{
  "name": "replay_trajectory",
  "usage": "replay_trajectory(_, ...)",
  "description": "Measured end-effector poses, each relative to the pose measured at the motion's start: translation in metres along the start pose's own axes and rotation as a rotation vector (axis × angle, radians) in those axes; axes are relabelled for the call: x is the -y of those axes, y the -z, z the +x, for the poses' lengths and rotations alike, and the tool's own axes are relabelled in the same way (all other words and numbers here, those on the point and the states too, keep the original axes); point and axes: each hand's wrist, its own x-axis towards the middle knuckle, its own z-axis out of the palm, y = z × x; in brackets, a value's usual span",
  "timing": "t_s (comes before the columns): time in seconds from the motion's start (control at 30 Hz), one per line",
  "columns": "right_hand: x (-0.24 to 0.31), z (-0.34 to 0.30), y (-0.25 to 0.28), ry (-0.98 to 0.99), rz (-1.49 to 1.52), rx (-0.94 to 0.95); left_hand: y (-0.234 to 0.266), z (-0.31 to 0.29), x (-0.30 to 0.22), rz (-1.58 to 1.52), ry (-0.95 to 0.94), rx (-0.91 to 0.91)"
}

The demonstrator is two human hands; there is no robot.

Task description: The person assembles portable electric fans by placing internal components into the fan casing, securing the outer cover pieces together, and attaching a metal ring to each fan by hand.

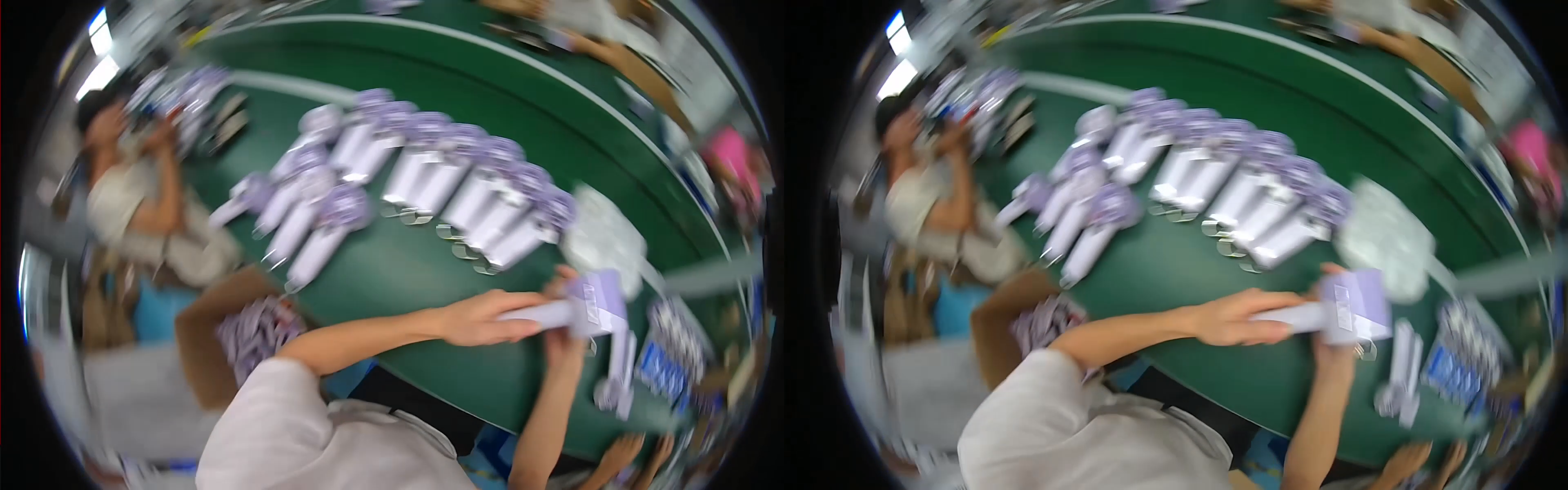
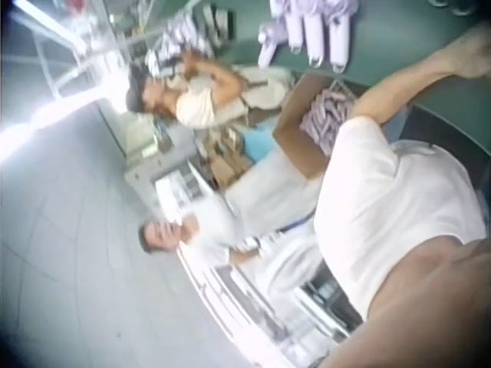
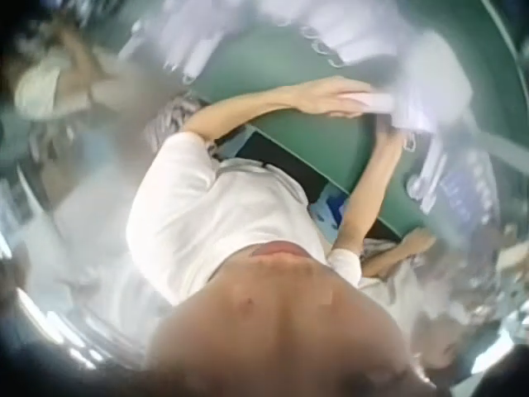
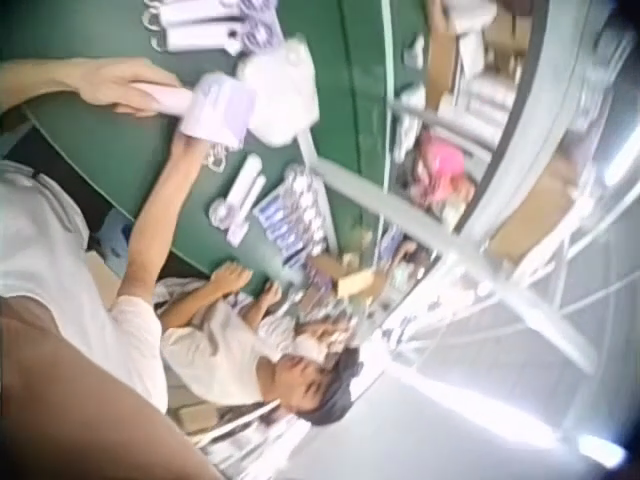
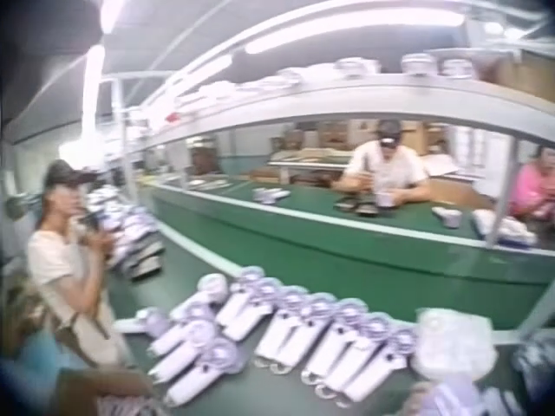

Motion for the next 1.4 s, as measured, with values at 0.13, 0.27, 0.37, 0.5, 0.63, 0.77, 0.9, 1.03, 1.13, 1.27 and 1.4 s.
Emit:
replay_trajectory(0.13, -0.005, 0.011, 0.0, 0.085, -0.045, -0.393, 0.01, -0.035, -0.006, 0.661, -0.179, -0.438)
replay_trajectory(0.27, 0.005, 0.013, -0.02, 0.028, -0.087, -0.234, 0.022, -0.097, -0.026, 1.034, -0.026, -0.806)
replay_trajectory(0.37, -0.003, 0.014, -0.033, 0.014, -0.157, -0.131, 0.029, -0.143, -0.027, 1.214, -0.095, -1.068)
replay_trajectory(0.5, -0.005, 0.011, -0.036, 0.013, -0.196, -0.14, 0.027, -0.172, -0.017, 1.347, 0.07, -1.131)
replay_trajectory(0.63, -0.003, 0.007, -0.039, 0.017, -0.238, -0.154, 0.021, -0.178, -0.007, 1.4, 0.199, -1.16)
replay_trajectory(0.77, -0.004, 0.006, -0.041, 0.034, -0.259, -0.117, 0.026, -0.182, 0.0, 1.525, 0.198, -1.15)
replay_trajectory(0.9, -0.004, 0.005, -0.042, 0.038, -0.244, -0.14, 0.031, -0.179, 0.005, 1.584, 0.243, -1.176)
replay_trajectory(1.03, -0.007, 0.006, -0.047, 0.024, -0.317, -0.101, 0.037, -0.18, 0.004, 1.583, 0.278, -1.179)
replay_trajectory(1.13, -0.01, 0.007, -0.048, -0.003, -0.37, -0.067, 0.036, -0.175, 0.015, 1.631, 0.209, -1.21)
replay_trajectory(1.27, -0.011, 0.005, -0.046, 0.001, -0.408, -0.056, 0.035, -0.17, 0.017, 1.58, 0.158, -1.225)
replay_trajectory(1.4, -0.019, 0.008, -0.042, -0.005, -0.468, -0.041, 0.033, -0.174, 0.014, 1.563, 0.082, -1.277)
